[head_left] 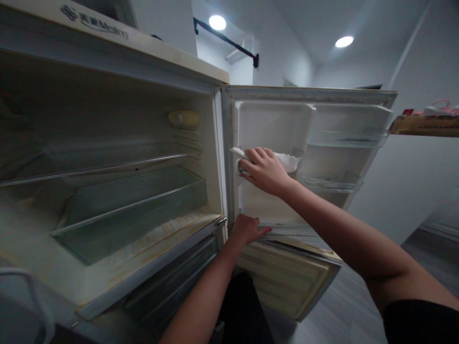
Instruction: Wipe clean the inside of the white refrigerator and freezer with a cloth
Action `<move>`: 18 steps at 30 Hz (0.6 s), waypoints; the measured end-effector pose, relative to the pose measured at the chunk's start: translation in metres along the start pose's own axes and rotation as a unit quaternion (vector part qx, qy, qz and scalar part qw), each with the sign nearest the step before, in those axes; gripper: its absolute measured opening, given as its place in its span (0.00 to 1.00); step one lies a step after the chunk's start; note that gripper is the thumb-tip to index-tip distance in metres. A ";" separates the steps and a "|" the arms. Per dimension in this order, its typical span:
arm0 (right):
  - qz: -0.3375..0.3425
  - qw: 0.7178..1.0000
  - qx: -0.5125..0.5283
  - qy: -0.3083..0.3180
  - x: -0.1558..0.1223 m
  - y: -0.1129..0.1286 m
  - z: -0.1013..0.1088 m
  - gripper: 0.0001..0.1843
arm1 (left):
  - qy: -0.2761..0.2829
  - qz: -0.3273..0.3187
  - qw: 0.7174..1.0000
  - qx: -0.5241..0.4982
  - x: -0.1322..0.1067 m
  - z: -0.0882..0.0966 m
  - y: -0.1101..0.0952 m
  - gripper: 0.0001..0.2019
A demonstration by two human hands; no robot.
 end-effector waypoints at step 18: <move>-0.303 0.578 0.725 -0.222 -0.022 0.027 -0.096 0.16 | 0.008 -0.009 1.000 -0.005 0.005 -0.005 0.000 0.24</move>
Point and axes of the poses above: each hand's wrist, its own x-axis towards the middle knuckle, its own z-axis out of the back of the hand, y = z × x, the point moved 6 cm from there along x, towards the middle knuckle, and after that the axes turned 10 degrees about y, right-handed, at the moved point
